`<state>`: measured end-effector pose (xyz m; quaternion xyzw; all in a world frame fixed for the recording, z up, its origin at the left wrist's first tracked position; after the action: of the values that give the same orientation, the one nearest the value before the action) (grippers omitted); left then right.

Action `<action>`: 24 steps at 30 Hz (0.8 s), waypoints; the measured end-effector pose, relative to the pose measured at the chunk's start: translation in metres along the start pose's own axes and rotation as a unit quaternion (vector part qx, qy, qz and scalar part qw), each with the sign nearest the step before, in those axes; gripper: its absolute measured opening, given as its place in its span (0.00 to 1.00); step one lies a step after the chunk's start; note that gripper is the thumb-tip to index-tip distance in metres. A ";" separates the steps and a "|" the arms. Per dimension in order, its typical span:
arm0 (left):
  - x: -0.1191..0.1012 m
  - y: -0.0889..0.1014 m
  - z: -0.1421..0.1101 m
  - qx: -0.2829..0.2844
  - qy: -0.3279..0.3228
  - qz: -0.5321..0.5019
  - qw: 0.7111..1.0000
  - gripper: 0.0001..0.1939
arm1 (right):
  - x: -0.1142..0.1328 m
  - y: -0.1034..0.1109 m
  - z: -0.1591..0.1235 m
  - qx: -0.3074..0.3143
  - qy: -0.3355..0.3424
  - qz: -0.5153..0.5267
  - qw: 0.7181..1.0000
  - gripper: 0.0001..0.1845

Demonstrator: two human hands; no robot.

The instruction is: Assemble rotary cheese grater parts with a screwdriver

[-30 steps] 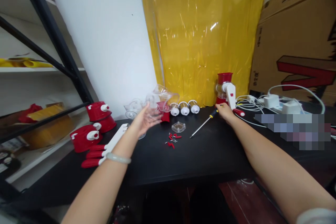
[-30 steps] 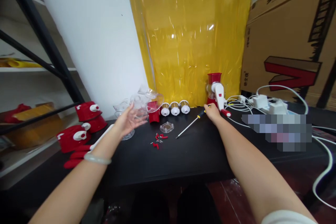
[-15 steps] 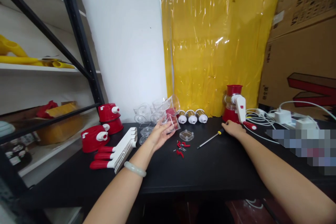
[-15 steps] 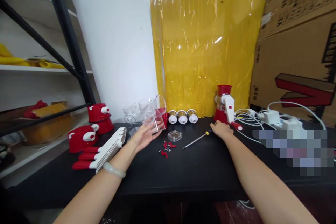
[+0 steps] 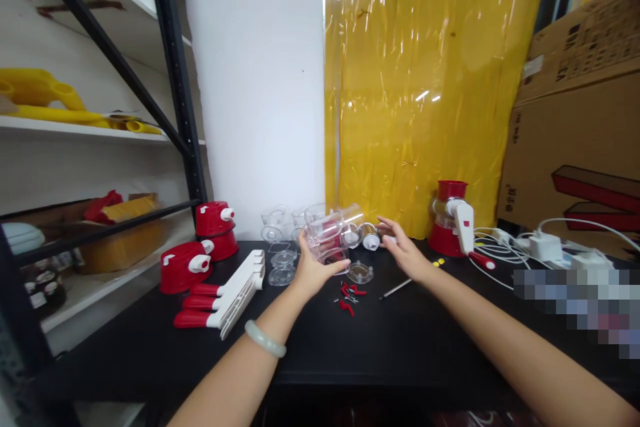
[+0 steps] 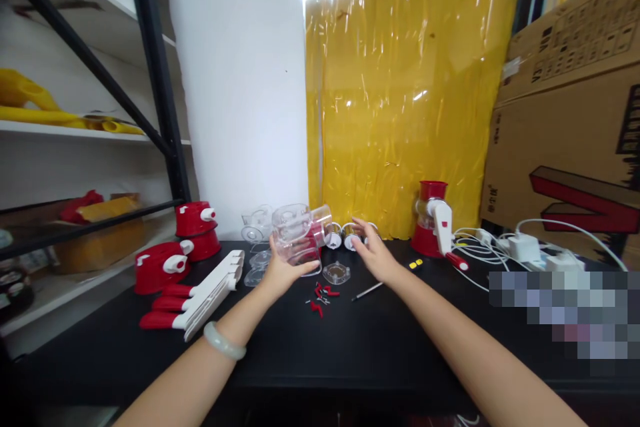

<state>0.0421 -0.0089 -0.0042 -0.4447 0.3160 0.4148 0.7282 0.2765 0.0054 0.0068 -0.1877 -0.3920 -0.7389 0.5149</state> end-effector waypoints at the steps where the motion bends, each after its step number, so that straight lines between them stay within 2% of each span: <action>1: 0.001 -0.004 -0.004 0.020 -0.018 0.020 0.999 0.65 | 0.013 -0.014 0.002 0.019 -0.018 0.089 0.996 0.34; 3: -0.002 -0.014 -0.011 0.070 -0.024 0.040 0.996 0.61 | 0.036 -0.036 0.009 0.059 -0.054 0.220 0.972 0.37; 5: -0.017 -0.020 -0.017 0.103 -0.024 0.058 0.993 0.55 | 0.054 -0.046 0.017 0.027 -0.077 0.285 0.955 0.39; 7: -0.044 -0.021 -0.019 0.125 -0.020 0.102 0.987 0.46 | 0.065 -0.048 0.026 -0.014 -0.086 0.316 0.945 0.40; 8: -0.061 -0.018 -0.018 0.112 -0.023 0.136 0.984 0.43 | 0.069 -0.049 0.030 -0.026 -0.084 0.321 0.943 0.40; 10: -0.098 -0.010 -0.013 0.035 -0.047 0.181 0.982 0.48 | 0.075 -0.053 0.037 -0.025 -0.073 0.318 0.945 0.40; 11: -0.115 -0.006 -0.010 0.016 -0.046 0.205 0.977 0.50 | 0.079 -0.058 0.039 -0.016 -0.064 0.310 0.948 0.41; 14: -0.149 -0.001 -0.001 0.067 0.018 0.296 0.953 0.47 | 0.094 -0.078 0.047 0.015 -0.019 0.267 0.963 0.41; 17: -0.173 0.003 0.007 0.054 0.003 0.380 0.923 0.39 | 0.106 -0.096 0.057 0.036 0.025 0.214 0.976 0.41; 19: -0.191 0.012 0.016 0.009 0.001 0.446 0.895 0.38 | 0.107 -0.101 0.065 0.035 0.042 0.160 0.986 0.42; 21: -0.216 0.030 0.031 -0.085 -0.004 0.514 0.854 0.40 | 0.098 -0.101 0.073 0.025 0.045 0.095 0.994 0.42; 22: -0.229 0.042 0.039 -0.137 -0.016 0.558 0.818 0.41 | 0.092 -0.099 0.077 0.021 0.044 0.063 0.997 0.40; 24: -0.251 0.065 0.056 -0.203 -0.032 0.661 0.722 0.41 | 0.078 -0.098 0.084 0.025 0.042 0.002 0.999 0.33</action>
<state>-0.1246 -0.0223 0.2012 -0.2466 0.4147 0.8590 0.1714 0.1459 0.0388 0.0746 -0.1440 -0.3879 -0.7353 0.5368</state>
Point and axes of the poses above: each hand's wrist, its own z-axis towards the middle knuckle, its own y-axis out of the back of the hand, x = y × z, the point moved 2 cm from there along z, towards the middle knuckle, and after that the axes turned 7 degrees about -z, right-handed, at the moved point
